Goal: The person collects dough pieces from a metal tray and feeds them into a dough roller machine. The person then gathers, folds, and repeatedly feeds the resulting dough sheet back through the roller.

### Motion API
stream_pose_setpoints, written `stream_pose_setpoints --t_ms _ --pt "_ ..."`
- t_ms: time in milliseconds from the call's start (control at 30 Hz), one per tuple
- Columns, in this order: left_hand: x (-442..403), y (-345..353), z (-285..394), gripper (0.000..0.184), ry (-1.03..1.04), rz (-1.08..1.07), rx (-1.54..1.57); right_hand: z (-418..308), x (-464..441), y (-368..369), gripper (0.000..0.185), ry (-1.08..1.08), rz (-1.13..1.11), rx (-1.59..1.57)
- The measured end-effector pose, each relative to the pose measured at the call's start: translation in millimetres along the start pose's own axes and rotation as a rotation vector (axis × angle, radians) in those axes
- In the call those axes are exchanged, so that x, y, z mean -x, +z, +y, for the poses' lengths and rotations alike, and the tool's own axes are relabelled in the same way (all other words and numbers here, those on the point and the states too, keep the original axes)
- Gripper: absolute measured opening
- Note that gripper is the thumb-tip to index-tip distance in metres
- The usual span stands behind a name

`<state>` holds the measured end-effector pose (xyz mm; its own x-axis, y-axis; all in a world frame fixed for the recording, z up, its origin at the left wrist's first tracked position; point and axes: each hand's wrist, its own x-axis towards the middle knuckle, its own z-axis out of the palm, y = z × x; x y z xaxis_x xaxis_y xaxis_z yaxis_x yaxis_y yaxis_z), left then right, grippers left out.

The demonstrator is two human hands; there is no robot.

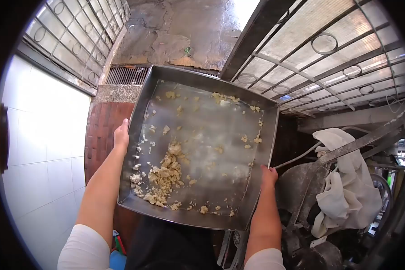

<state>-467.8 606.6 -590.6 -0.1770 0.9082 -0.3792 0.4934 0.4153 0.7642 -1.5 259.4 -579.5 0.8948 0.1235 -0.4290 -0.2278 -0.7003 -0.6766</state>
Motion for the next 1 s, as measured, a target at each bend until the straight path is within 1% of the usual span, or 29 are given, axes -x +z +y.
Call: stream_pose_setpoints --t_ms 100,133,200,233,267,333,367,400,433,467,500,567,633,667,700,733,767,800,867,967,1000 --pt "-3 -8 -19 0.055 0.154 0.005 -0.074 -2 11 -2 0.023 0.056 -0.019 -0.088" --pt "-3 -14 -26 0.052 0.134 0.038 -0.149 -3 16 -2 0.022 0.067 -0.027 -0.115" --pt "0 -24 -68 0.047 0.148 0.082 -0.032 11 27 -6 0.022 0.011 -0.036 -0.132" --pt "17 -41 -67 0.041 0.179 0.049 0.024 13 35 -6 0.022 -0.019 -0.042 -0.146" --pt "23 -55 -83 0.037 0.233 0.108 0.056 6 49 -8 0.019 -0.036 -0.051 -0.180" --pt "66 -95 -66 0.033 -0.027 0.024 0.434 -9 90 -30 0.014 -0.070 -0.080 -0.227" --pt "90 -112 -60 0.032 -0.085 0.013 0.542 -15 110 -43 0.011 -0.119 -0.091 -0.275" --pt "102 -126 -54 0.032 -0.117 0.003 0.661 -22 123 -50 0.013 -0.182 -0.108 -0.344" --pt "113 -134 -72 0.032 -0.090 0.110 0.680 -24 130 -60 0.029 -0.178 -0.138 -0.442" --pt "144 -146 -50 0.033 -0.010 0.125 0.592 -20 129 -74 0.035 -0.127 -0.191 -0.487" --pt "163 -165 -52 0.033 0.062 0.094 0.546 -33 142 -84 0.036 -0.029 -0.174 -0.532" --pt "188 -206 -26 0.035 0.232 0.035 0.201 -49 160 -93 0.035 -0.012 -0.128 -0.573" --pt "162 -220 -77 0.036 0.145 0.112 0.327 -64 188 -91 0.034 -0.139 -0.149 -0.470" --pt "171 -217 -23 0.036 -0.178 0.132 0.749 -69 201 -93 0.034 -0.200 -0.156 -0.413" --pt "192 -213 32 0.035 -0.260 0.198 0.967 -70 212 -101 0.033 -0.252 -0.208 -0.373" --pt "187 -212 16 0.035 -0.150 0.282 0.731 -75 221 -100 0.033 -0.308 -0.259 -0.344" --pt "175 -212 5 0.034 -0.047 0.278 0.546 -83 225 -93 0.033 -0.364 -0.309 -0.320" --pt "162 -211 -6 0.034 0.052 0.294 0.362 -87 215 -86 0.032 -0.309 -0.252 -0.366" --pt "178 -218 -32 0.033 0.149 0.148 0.072 -72 187 -84 0.031 -0.171 -0.158 -0.398" --pt "169 -199 -26 0.031 0.093 0.043 0.388 -59 167 -80 0.029 -0.148 -0.138 -0.488" --pt "166 -194 -25 0.031 0.036 0.057 0.453 -58 169 -81 0.029 -0.146 -0.149 -0.455"
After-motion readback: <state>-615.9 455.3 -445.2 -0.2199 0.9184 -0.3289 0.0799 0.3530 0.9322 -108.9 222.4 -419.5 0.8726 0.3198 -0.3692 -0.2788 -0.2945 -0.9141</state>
